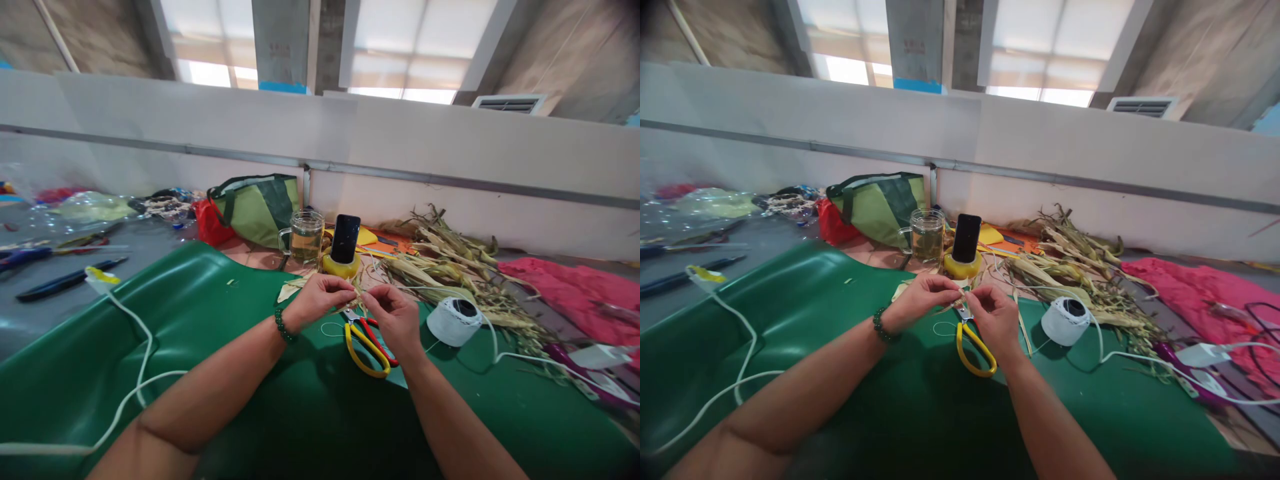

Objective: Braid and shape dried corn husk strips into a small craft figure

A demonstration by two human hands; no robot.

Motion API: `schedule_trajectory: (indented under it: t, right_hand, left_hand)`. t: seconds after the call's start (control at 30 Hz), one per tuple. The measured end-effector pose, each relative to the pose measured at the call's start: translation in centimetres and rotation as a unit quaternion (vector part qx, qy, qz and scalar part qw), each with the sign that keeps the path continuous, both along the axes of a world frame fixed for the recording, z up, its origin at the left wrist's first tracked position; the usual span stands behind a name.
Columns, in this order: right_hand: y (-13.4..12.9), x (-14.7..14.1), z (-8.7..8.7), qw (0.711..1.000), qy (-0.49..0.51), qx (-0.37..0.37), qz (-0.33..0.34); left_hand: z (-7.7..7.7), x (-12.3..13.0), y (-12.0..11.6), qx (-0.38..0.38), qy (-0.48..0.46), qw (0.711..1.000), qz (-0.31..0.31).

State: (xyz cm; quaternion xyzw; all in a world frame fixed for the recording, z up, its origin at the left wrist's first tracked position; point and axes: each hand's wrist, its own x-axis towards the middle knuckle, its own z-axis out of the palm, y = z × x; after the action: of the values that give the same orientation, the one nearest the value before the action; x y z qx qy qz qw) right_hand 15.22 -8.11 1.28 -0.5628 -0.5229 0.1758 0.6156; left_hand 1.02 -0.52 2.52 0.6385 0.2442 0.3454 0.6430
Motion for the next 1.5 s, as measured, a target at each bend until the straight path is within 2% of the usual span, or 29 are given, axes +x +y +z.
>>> schedule_trajectory:
  t: [0.13, 0.37, 0.63, 0.9, 1.13, 1.27, 1.37, 1.5]
  right_hand:
    - [-0.2, -0.2, 0.1, 1.0, -0.026, 0.01, -0.004]
    - [-0.3, -0.3, -0.1, 0.999, -0.04, 0.021, -0.01]
    - [0.0, 0.0, 0.2, 0.998, 0.045, -0.031, 0.041]
    - [0.0, -0.1, 0.4, 0.989, 0.111, -0.056, 0.082]
    - [0.1, 0.1, -0.1, 0.995, 0.062, -0.044, 0.063]
    - [0.0, 0.0, -0.5, 0.999, -0.008, -0.001, 0.054]
    - [-0.1, -0.2, -0.9, 0.996, -0.073, 0.034, 0.044]
    - [0.2, 0.1, -1.5, 0.987, -0.149, 0.047, 0.041]
  left_hand:
    - [0.1, 0.1, -0.1, -0.001, -0.006, 1.0, -0.006]
    - [0.2, -0.1, -0.2, 0.062, 0.007, 0.998, 0.006]
    - [-0.1, -0.2, 0.1, 0.048, 0.02, 0.999, -0.001]
    - [0.0, -0.4, 0.1, 0.078, 0.029, 0.996, -0.007]
    - [0.3, -0.7, 0.1, 0.11, 0.061, 0.992, -0.007]
    - [0.3, -0.6, 0.0, 0.108, 0.071, 0.992, -0.009]
    - [0.2, -0.4, -0.4, 0.179, 0.094, 0.979, 0.04]
    - [0.1, -0.2, -1.0, 0.334, 0.145, 0.922, 0.128]
